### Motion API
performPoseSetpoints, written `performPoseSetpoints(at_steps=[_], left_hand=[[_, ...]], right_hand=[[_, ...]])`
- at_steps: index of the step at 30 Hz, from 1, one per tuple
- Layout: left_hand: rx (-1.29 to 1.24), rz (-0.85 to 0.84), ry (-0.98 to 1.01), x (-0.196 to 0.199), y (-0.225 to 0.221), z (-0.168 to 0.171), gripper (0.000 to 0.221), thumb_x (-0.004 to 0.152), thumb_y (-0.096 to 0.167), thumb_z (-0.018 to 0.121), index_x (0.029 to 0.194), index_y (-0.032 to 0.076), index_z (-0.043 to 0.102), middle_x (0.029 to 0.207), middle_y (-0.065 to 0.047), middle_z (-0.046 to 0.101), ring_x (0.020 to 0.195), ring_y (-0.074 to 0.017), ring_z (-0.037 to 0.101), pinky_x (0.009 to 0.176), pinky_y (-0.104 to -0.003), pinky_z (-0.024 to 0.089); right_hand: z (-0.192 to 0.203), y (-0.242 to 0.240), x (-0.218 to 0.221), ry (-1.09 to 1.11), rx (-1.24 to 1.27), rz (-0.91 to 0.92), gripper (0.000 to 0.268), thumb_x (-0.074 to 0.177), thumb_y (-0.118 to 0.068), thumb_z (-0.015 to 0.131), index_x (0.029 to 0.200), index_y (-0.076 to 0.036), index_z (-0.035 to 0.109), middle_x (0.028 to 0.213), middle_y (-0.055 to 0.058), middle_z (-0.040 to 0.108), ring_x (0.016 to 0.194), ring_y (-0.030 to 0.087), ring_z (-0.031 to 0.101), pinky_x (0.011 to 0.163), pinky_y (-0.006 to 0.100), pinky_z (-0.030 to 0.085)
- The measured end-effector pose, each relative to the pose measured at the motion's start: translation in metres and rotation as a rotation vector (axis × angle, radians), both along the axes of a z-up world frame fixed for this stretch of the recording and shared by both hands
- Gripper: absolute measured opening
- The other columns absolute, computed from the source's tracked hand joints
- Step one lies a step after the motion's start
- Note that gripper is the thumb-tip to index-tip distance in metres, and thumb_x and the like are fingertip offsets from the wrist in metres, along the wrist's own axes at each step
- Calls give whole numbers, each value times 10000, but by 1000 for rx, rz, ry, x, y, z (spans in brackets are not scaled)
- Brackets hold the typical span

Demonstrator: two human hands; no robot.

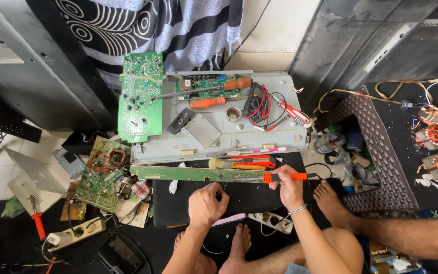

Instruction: Repairing a television circuit board by inspecting components and using a soldering iron to fix connections.

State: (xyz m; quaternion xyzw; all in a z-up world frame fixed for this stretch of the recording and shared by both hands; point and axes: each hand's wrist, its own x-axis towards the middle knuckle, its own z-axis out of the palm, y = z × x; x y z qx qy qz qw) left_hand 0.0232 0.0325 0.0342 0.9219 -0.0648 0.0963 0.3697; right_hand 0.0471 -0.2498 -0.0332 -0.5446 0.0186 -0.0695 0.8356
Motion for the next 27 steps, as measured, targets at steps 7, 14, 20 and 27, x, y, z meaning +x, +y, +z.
performPoseSetpoints(at_steps=[7, 14, 20, 27], left_hand=[[166, 11, -69, 4, -1, -40, 138, 772, 337, 648, 706, 232, 587, 572, -3, 593, 534, -274, 668, 561, -392, 545], [177, 8, -52, 4, -1, -43, 154, 784, 353, 641, 707, 234, 579, 575, 3, 595, 537, -265, 667, 569, -389, 543], [184, 5, -2, 6, -1, -45, 163, 797, 383, 625, 737, 234, 596, 600, 0, 610, 559, -277, 673, 585, -397, 549], [196, 7, 14, 5, -2, -42, 152, 810, 380, 623, 758, 237, 608, 615, 4, 629, 570, -269, 685, 596, -398, 555]], right_hand=[[-14, -2, 9, -147, -282, -86, 304, 915, -202, 564, 862, 64, 701, 402, 171, 545, 429, 244, 649, 508, 317, 563], [-19, -1, 10, -164, -275, -84, 295, 918, -189, 564, 874, 69, 700, 405, 173, 552, 437, 249, 658, 511, 321, 569], [-23, -4, 11, -170, -295, -80, 302, 924, -191, 561, 871, 72, 699, 403, 175, 554, 436, 248, 657, 512, 320, 568], [-27, -6, 10, -167, -301, -79, 307, 928, -194, 562, 866, 71, 705, 401, 171, 557, 431, 246, 656, 503, 321, 567]])
